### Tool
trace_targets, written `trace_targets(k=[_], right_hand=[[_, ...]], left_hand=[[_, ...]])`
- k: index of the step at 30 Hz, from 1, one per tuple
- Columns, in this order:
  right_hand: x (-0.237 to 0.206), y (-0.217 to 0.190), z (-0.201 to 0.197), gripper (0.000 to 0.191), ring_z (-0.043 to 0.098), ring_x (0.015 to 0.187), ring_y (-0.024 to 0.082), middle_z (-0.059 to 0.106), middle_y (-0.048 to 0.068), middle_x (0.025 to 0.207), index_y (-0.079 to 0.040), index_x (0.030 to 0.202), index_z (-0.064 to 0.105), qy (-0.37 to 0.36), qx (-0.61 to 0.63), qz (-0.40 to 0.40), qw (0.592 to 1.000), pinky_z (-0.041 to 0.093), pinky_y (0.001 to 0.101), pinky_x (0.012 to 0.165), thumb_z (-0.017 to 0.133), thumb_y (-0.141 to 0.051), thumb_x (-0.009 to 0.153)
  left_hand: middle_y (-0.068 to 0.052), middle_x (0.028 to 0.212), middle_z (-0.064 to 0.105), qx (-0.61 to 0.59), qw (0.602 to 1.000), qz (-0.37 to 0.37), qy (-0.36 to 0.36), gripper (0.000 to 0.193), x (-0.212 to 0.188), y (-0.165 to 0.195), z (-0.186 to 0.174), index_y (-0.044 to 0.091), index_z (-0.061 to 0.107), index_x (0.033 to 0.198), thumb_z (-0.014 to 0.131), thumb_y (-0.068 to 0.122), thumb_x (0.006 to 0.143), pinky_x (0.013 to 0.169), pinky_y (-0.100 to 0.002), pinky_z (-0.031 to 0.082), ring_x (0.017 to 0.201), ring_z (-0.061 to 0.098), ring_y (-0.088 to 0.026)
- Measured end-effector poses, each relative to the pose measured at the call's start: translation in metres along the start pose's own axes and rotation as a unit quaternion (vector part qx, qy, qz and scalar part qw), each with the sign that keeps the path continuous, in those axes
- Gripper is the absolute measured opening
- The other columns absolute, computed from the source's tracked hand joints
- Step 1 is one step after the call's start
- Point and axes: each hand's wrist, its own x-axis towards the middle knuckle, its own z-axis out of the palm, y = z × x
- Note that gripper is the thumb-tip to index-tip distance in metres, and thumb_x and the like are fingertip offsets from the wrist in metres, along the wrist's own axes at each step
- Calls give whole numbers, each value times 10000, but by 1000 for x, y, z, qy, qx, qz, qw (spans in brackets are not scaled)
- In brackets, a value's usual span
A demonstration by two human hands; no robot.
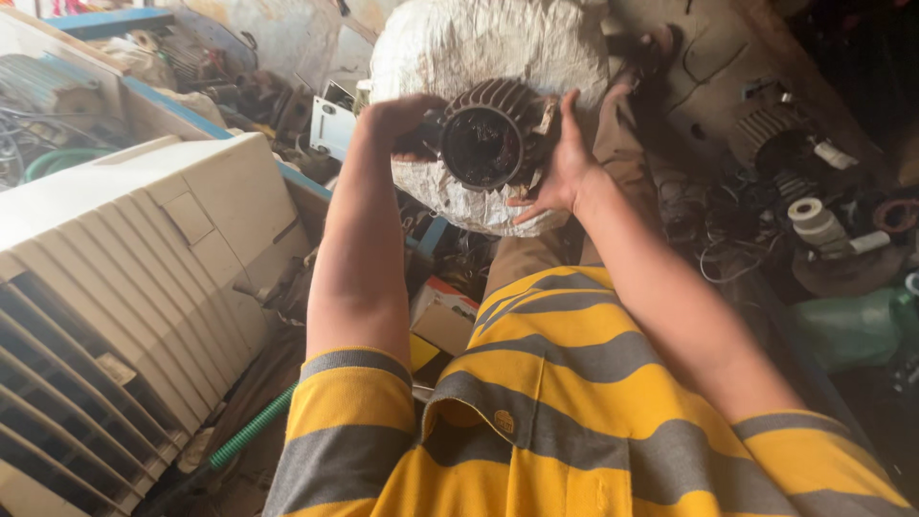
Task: The person uses pliers, a screwdriver, and a hammer to remove and adjust components inside a cylindrical motor housing. They repeatedly cut wires, pry parts, and strike the housing while working over a white sack in a cluttered workshop.
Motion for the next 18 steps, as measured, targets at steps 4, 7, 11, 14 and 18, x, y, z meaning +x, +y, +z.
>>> trace_targets(k=[4,7,11,14,18], right_hand=[[6,-7,8,1307,225,1509,501,307,156,1663,-275,1571,353,32,14,-5,999,150,876,1060,510,-961,470],[10,-6,8,1165,338,1463,455,470,165,1559,-239,1494,493,27,40,-5,999,239,790,1027,557,-921,552],[16,21,-6,962,468,1321,357,626,81,1335,-256,1317,581,55,18,-61,996,336,657,927,557,-879,584],[21,63,-25,833,544,1251,317,625,86,1299,-216,1344,560,4,10,-164,986,443,568,989,640,-758,717],[25,105,-54,824,573,1255,257,587,89,1342,-114,1439,483,-99,-27,-223,969,515,456,1079,770,-567,812]], left_hand=[[-92,743,723,17,999,-29,38,549,8,12,3,42,668,922,507,562,994,532,-280,561,559,671,-150],[-89,756,735,302,946,56,108,388,32,11,8,75,769,935,512,363,981,586,-396,539,607,667,-196],[-158,833,735,581,735,311,159,318,61,-31,16,111,769,980,646,390,891,702,-438,582,751,699,-312],[-187,903,734,260,926,146,229,508,79,-94,38,83,734,972,446,487,1081,719,-471,574,811,715,-333],[-260,847,682,134,870,296,372,458,71,-184,93,20,681,938,496,401,1112,723,-526,507,802,664,-441]])
